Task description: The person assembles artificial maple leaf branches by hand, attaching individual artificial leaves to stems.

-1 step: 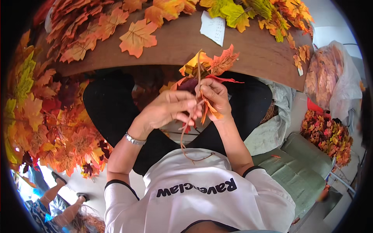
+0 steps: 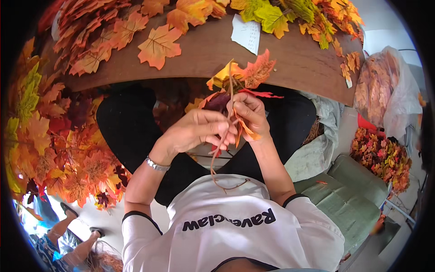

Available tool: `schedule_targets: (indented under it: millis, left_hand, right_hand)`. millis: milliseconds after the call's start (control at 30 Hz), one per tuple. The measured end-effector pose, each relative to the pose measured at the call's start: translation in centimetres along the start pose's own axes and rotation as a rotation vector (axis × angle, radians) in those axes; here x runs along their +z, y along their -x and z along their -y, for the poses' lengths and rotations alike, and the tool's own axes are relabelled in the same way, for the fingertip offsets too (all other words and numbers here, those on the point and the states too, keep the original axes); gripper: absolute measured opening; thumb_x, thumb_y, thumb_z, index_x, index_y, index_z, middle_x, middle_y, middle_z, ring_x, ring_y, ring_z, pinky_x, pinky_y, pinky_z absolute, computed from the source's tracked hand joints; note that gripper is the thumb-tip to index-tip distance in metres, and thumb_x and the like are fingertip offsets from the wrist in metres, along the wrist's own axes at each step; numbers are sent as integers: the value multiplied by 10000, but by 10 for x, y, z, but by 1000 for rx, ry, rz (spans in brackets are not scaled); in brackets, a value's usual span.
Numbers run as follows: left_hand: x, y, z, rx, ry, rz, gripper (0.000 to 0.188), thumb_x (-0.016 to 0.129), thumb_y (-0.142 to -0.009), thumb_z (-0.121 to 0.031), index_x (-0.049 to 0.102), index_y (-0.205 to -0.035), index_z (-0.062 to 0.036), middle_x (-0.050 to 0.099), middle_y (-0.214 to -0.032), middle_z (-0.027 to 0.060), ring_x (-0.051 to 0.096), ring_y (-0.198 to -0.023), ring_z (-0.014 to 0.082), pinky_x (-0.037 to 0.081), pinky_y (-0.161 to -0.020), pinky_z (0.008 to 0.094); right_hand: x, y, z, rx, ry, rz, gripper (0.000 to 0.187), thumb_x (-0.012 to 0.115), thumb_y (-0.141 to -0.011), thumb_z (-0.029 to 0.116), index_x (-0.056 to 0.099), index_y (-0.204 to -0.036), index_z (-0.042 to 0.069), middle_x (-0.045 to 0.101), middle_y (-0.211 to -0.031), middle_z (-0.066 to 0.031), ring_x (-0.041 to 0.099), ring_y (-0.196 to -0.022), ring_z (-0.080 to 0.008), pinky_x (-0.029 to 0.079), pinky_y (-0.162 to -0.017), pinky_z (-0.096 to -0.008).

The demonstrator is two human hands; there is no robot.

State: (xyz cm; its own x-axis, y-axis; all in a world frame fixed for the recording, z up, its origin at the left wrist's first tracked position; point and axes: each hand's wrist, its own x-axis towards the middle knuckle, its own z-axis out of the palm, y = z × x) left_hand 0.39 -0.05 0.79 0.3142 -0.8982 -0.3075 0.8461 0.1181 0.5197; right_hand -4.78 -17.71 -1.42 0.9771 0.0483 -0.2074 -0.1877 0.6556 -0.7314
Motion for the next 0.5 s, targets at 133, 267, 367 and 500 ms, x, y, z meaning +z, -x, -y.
schedule_targets:
  millis: [133, 267, 367, 500]
  left_hand:
    - [6, 2, 0, 30, -184, 231, 230, 573, -843, -141, 601, -981, 41, 632, -841, 105, 603, -771, 142, 491, -705, 262]
    - [2, -4, 20, 48, -52, 364, 154, 620, -801, -100, 620, -873, 36, 628, -860, 130, 621, -760, 180, 493, -716, 296]
    - [3, -4, 23, 79, 16, 350, 145, 632, -796, -117, 622, -821, 25, 631, -847, 140, 622, -738, 176, 499, -679, 281]
    - [6, -3, 21, 142, -81, 274, 153, 641, -796, -138, 629, -803, 14, 638, -787, 113, 608, -664, 133, 478, -562, 211]
  right_hand:
    - [0, 3, 13, 70, 12, 181, 114, 562, -821, 99, 540, -808, -12, 551, -705, -84, 498, -561, -95, 369, -472, -199]
    - [12, 5, 22, 236, 77, 211, 112, 614, -764, 46, 572, -829, -34, 593, -769, -87, 565, -657, -121, 435, -594, -227]
    - [10, -11, 52, 140, 496, 344, 150, 640, -745, 59, 600, -843, -47, 614, -786, -93, 590, -711, -143, 463, -652, -248]
    - [-13, -36, 107, -104, 740, -1, 124, 578, -811, 96, 612, -834, -21, 628, -768, -91, 602, -674, -147, 487, -629, -256]
